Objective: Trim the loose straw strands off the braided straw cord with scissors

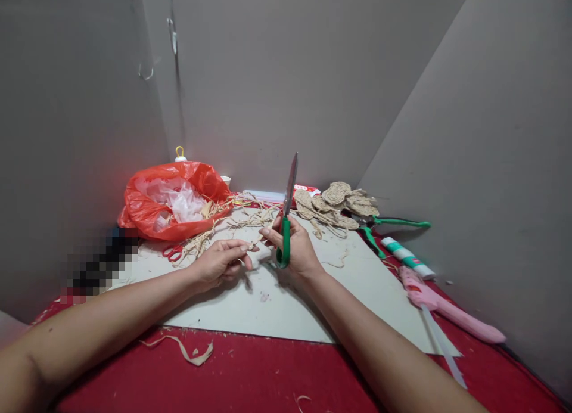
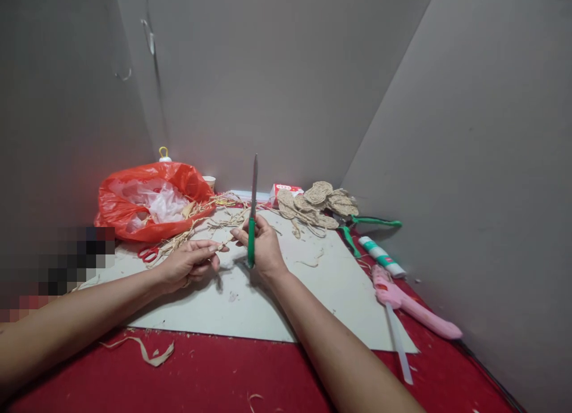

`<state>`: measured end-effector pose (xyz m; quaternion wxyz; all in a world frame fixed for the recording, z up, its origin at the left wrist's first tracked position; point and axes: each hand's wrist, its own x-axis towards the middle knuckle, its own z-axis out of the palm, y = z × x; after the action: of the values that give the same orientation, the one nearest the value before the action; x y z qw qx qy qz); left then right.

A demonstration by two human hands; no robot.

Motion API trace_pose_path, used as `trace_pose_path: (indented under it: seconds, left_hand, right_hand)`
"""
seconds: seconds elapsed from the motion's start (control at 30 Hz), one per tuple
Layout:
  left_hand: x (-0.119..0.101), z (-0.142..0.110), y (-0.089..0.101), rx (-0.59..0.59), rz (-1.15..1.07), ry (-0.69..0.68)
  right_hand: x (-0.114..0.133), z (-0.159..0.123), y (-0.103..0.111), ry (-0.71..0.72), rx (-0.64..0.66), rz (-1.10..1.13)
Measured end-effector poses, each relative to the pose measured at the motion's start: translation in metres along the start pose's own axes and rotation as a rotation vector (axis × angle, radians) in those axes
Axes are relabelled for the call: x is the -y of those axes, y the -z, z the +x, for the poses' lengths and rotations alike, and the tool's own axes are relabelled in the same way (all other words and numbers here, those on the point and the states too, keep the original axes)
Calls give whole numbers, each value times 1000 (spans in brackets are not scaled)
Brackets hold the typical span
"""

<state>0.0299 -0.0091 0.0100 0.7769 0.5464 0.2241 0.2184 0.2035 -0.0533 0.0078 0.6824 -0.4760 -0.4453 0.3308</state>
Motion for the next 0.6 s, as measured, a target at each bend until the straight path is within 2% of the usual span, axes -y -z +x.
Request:
trace_pose_path:
  seconds: [0.17, 0.3, 0.37, 0.47, 0.53, 0.6]
  left_hand:
    - [0, 2, 3, -53, -50, 22]
    - [-3, 5, 8, -146, -100, -20]
    - [-3, 9, 14, -201, -136, -48]
    - [-2, 15, 23, -271, -197, -77]
    - [-2, 17, 27, -294, -230, -91]
    - [-3, 18, 28, -309, -246, -100]
  right_hand:
    - [0, 0, 1, -55, 54, -60]
    - [-9, 1, 6, -68, 26, -269]
    - [-13, 2, 11, 23, 13, -449]
    - [-14, 3, 18, 157, 13, -850]
    - [-12, 2, 20, 191, 63, -1119]
    - [-10, 0, 21, 222, 147, -1295]
